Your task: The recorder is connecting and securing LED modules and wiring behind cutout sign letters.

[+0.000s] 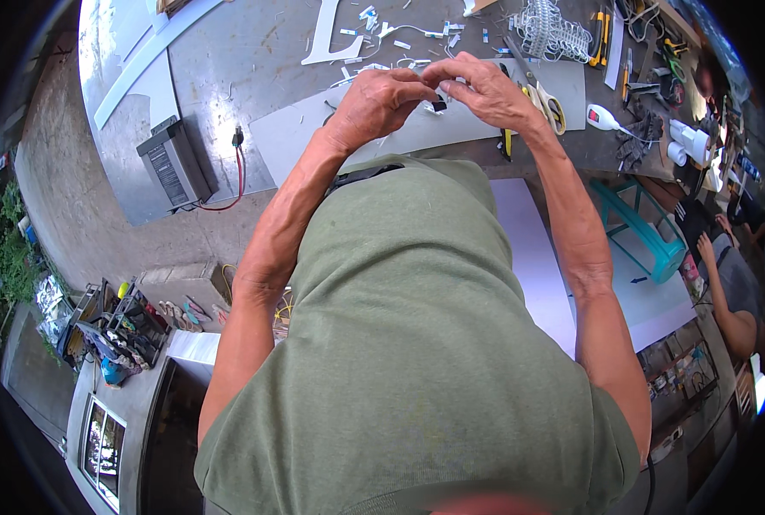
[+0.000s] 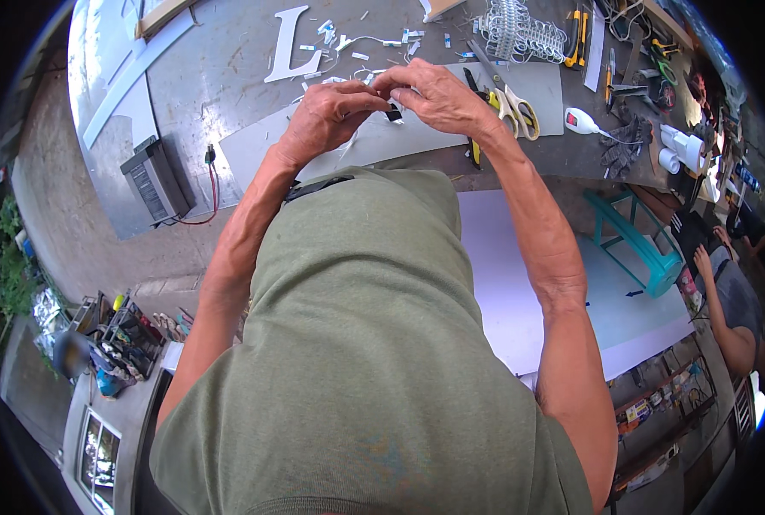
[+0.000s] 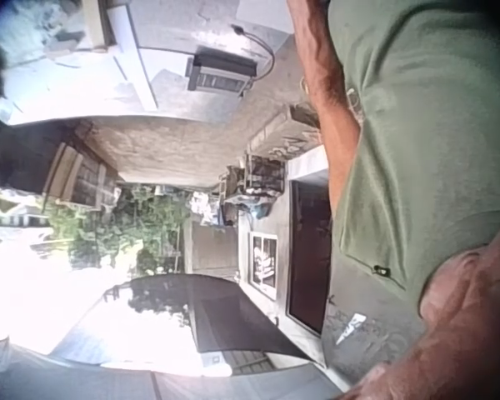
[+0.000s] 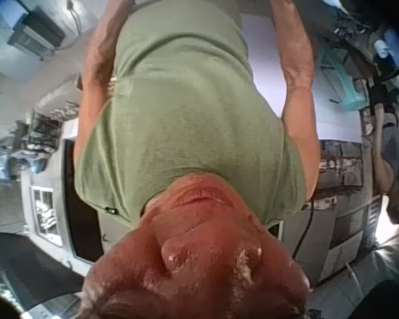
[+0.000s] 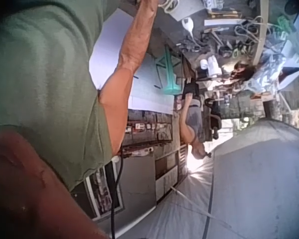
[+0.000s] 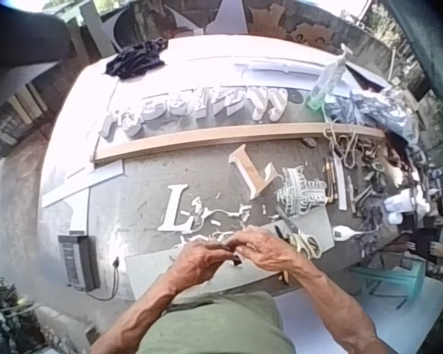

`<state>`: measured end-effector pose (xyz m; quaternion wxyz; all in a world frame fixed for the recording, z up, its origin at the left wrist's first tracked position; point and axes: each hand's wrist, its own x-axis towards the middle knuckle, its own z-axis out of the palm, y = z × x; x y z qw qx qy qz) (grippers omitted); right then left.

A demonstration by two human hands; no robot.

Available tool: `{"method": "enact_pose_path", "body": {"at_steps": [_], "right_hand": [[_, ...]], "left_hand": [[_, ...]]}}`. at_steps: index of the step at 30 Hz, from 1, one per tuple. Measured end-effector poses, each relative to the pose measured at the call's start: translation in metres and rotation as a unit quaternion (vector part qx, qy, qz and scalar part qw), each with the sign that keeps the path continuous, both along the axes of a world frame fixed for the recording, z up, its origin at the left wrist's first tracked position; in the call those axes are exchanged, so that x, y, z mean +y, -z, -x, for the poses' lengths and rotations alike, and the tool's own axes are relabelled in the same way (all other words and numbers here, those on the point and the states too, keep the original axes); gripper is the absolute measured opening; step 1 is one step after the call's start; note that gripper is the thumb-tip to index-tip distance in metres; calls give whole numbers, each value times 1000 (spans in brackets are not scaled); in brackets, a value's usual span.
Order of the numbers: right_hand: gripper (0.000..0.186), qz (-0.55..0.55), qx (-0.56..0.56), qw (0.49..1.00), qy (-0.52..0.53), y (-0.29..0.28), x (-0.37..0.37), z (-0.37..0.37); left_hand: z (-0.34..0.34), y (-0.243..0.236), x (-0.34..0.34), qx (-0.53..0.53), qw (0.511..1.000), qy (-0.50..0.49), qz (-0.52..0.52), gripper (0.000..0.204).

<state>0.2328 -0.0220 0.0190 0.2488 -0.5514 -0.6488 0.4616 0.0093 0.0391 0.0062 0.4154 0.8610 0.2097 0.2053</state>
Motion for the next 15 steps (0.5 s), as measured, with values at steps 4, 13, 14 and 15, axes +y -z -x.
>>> {"method": "enact_pose_path", "body": {"at_steps": [4, 13, 14, 15], "right_hand": [[22, 78, -57, 992, -81, 5, 7, -8], [32, 191, 26, 979, -73, 6, 5, -11], [33, 198, 45, 977, -60, 7, 3, -10], [33, 198, 46, 977, -58, 8, 3, -11]], "left_hand": [[1, -2, -1, 20, 1000, 3, -1, 21], [0, 0, -2, 3, 1000, 4, 6, 21], [-1, 1, -2, -1, 1000, 4, 7, 21], [-1, 1, -3, -1, 1000, 6, 8, 21]]}}
